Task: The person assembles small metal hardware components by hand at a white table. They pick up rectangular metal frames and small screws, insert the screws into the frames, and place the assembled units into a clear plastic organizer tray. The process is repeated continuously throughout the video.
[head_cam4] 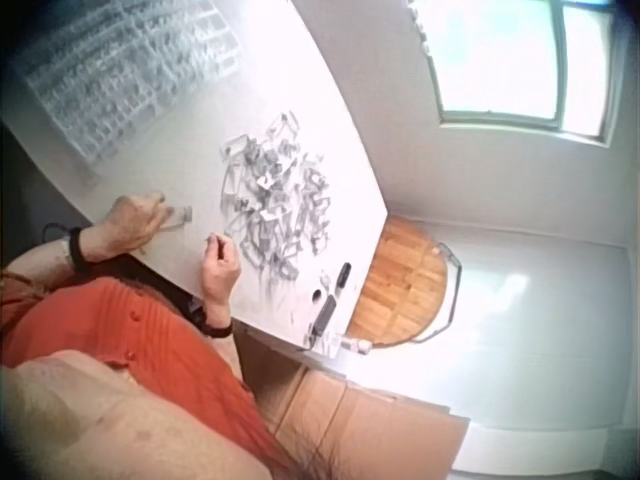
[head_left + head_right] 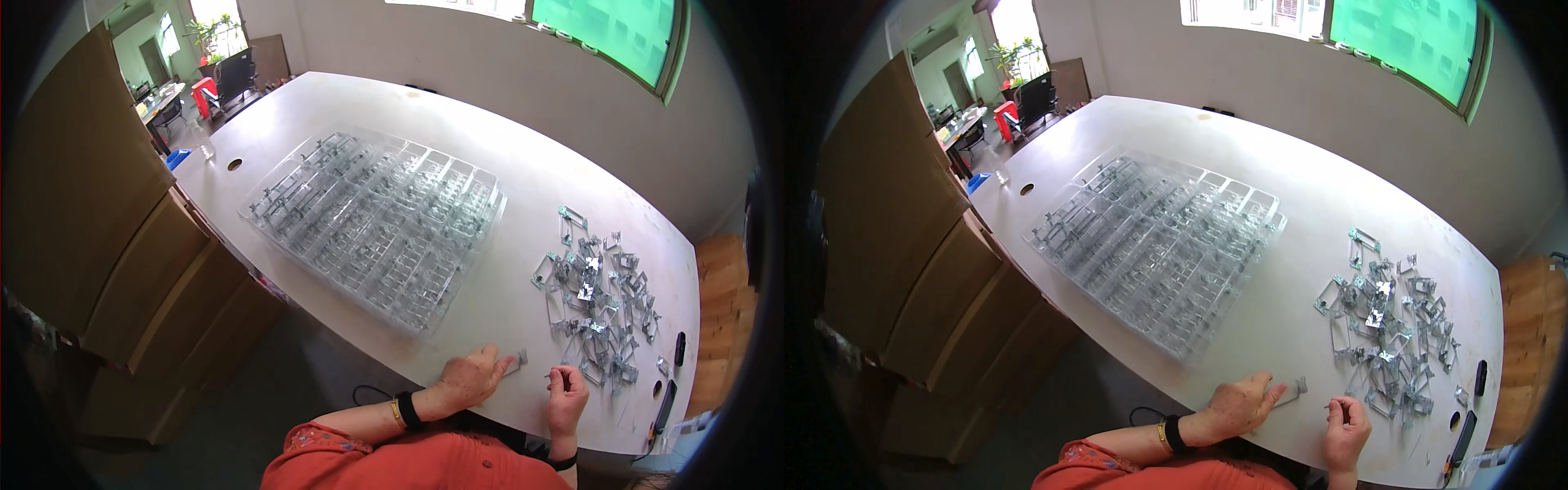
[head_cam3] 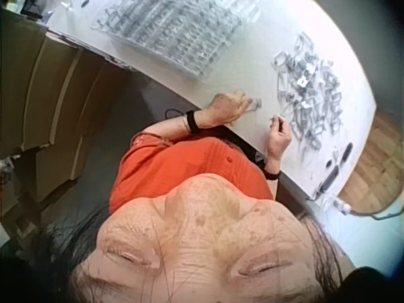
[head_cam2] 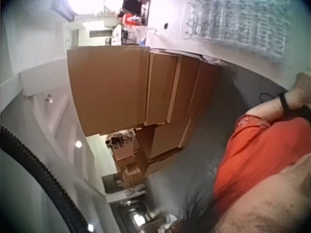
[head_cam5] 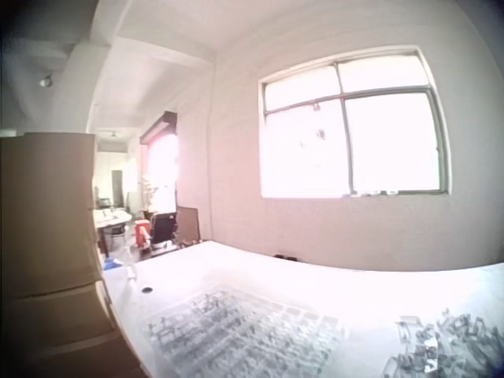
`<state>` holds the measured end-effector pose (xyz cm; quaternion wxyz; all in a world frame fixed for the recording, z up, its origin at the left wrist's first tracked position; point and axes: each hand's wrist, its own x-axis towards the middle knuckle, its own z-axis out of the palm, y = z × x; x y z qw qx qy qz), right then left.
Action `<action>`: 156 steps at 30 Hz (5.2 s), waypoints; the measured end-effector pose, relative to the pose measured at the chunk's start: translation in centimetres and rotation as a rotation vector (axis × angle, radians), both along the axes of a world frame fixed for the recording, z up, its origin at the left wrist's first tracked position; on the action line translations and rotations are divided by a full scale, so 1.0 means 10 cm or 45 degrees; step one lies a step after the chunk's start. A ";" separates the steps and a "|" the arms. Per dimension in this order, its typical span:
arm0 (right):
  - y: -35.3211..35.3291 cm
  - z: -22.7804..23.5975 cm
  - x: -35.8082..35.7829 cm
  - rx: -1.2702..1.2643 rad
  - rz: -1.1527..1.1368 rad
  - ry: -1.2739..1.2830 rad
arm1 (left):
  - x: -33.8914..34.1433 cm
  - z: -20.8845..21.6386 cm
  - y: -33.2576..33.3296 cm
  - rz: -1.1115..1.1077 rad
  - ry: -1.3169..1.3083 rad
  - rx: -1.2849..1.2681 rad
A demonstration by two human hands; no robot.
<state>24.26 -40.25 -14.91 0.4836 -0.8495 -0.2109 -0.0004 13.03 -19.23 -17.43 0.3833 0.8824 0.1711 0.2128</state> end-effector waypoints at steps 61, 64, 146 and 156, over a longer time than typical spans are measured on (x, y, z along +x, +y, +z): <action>-0.24 -0.08 0.03 0.067 0.312 0.149 | -0.24 2.14 3.85 0.780 0.268 0.613; -0.24 -0.17 0.07 0.067 0.297 0.109 | -0.06 2.02 4.12 0.795 0.383 0.515; -0.06 0.02 0.02 -0.049 0.286 0.130 | 0.83 1.44 4.33 0.829 0.703 0.447; -0.08 -0.05 0.02 -0.045 0.271 0.130 | 0.77 1.48 4.26 0.848 0.681 0.472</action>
